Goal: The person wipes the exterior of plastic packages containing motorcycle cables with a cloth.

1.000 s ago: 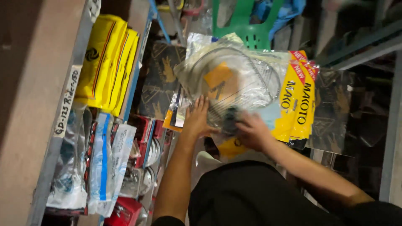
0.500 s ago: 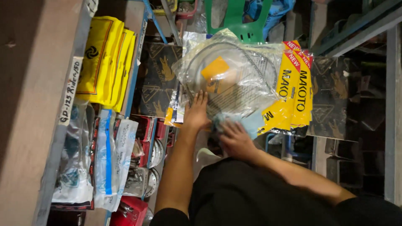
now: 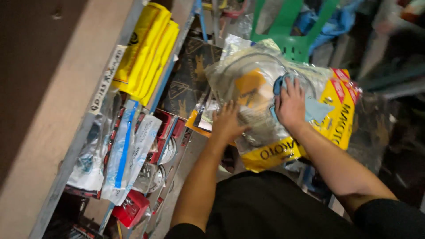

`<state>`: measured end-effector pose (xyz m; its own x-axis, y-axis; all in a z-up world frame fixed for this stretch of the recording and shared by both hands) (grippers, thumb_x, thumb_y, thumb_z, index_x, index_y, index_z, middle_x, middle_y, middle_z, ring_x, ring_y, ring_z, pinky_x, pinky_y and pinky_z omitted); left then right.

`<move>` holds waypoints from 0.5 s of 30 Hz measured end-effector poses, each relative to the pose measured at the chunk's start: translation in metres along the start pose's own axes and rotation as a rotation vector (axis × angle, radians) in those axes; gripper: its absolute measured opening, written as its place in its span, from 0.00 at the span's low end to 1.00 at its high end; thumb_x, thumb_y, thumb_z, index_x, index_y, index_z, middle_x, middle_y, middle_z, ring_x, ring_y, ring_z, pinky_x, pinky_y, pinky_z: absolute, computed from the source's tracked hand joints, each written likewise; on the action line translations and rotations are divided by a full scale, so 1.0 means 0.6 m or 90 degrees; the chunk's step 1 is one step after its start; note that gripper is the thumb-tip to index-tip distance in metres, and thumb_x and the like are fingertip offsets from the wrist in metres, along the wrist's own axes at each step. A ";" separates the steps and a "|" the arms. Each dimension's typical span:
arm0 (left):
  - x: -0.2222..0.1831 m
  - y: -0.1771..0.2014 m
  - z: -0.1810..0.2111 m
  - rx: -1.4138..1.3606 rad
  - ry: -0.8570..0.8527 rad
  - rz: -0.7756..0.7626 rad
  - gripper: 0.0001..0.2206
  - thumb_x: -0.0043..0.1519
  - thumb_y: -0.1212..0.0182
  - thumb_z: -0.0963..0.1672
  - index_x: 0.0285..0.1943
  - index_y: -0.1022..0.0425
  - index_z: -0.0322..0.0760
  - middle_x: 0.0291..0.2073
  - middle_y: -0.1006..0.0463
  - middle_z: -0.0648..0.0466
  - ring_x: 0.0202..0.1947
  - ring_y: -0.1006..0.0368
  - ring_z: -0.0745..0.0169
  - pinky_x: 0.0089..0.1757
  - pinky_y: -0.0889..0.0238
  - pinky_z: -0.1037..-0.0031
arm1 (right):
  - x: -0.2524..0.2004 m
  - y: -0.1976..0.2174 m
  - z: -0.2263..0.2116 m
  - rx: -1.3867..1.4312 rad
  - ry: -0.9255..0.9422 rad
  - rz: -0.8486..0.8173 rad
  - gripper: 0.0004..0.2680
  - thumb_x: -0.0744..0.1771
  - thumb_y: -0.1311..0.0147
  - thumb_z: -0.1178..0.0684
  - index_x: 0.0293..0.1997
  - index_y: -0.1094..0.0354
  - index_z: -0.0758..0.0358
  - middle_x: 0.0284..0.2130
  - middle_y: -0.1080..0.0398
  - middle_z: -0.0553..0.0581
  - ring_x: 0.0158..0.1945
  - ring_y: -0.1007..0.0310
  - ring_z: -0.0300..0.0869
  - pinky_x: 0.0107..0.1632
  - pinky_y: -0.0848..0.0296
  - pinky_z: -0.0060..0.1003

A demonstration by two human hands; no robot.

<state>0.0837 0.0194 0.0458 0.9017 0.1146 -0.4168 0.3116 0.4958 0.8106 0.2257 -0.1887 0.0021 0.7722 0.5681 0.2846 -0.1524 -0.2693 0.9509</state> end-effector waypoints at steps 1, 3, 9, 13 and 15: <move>-0.005 -0.001 0.006 -0.003 0.014 0.007 0.47 0.55 0.38 0.63 0.80 0.50 0.42 0.77 0.48 0.44 0.77 0.55 0.43 0.64 0.58 0.31 | 0.024 -0.006 -0.006 0.008 0.014 0.001 0.15 0.68 0.46 0.49 0.58 0.29 0.65 0.71 0.40 0.62 0.74 0.47 0.64 0.64 0.41 0.59; -0.014 -0.003 0.021 0.051 0.008 0.024 0.45 0.55 0.35 0.60 0.79 0.48 0.44 0.78 0.51 0.41 0.77 0.57 0.37 0.64 0.57 0.31 | 0.071 -0.016 -0.019 0.026 0.009 0.044 0.16 0.68 0.44 0.49 0.60 0.29 0.66 0.69 0.39 0.63 0.72 0.45 0.65 0.64 0.40 0.60; -0.004 -0.006 0.030 0.004 0.092 -0.027 0.49 0.52 0.28 0.51 0.82 0.58 0.50 0.79 0.57 0.44 0.78 0.62 0.37 0.64 0.67 0.29 | 0.143 -0.147 -0.124 0.055 0.197 0.209 0.05 0.65 0.44 0.58 0.40 0.24 0.66 0.38 0.26 0.66 0.48 0.24 0.60 0.52 0.30 0.55; 0.027 -0.068 -0.005 0.110 0.140 -0.094 0.31 0.59 0.38 0.49 0.75 0.37 0.46 0.77 0.46 0.50 0.80 0.66 0.43 0.66 0.69 0.34 | 0.137 -0.120 -0.230 0.220 0.341 0.058 0.08 0.65 0.44 0.42 0.46 0.22 0.36 0.56 0.29 0.50 0.62 0.30 0.54 0.60 0.33 0.58; -0.010 0.034 0.050 0.117 0.161 -0.104 0.31 0.58 0.39 0.47 0.75 0.37 0.47 0.79 0.51 0.50 0.79 0.68 0.43 0.66 0.69 0.34 | 0.132 -0.166 -0.218 0.235 0.354 -0.009 0.11 0.64 0.44 0.39 0.50 0.23 0.29 0.57 0.28 0.50 0.64 0.31 0.54 0.60 0.34 0.61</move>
<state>0.0936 0.0027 0.0771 0.7400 0.2669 -0.6174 0.5155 0.3646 0.7755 0.2212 -0.0153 -0.0540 0.3238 0.8635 0.3867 0.1523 -0.4510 0.8794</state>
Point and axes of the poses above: each hand's wrist, its own x-axis towards the middle knuckle, its own y-axis out of the back of the hand, z = x × y, the point moved 3 cm from there along x, towards the middle knuckle
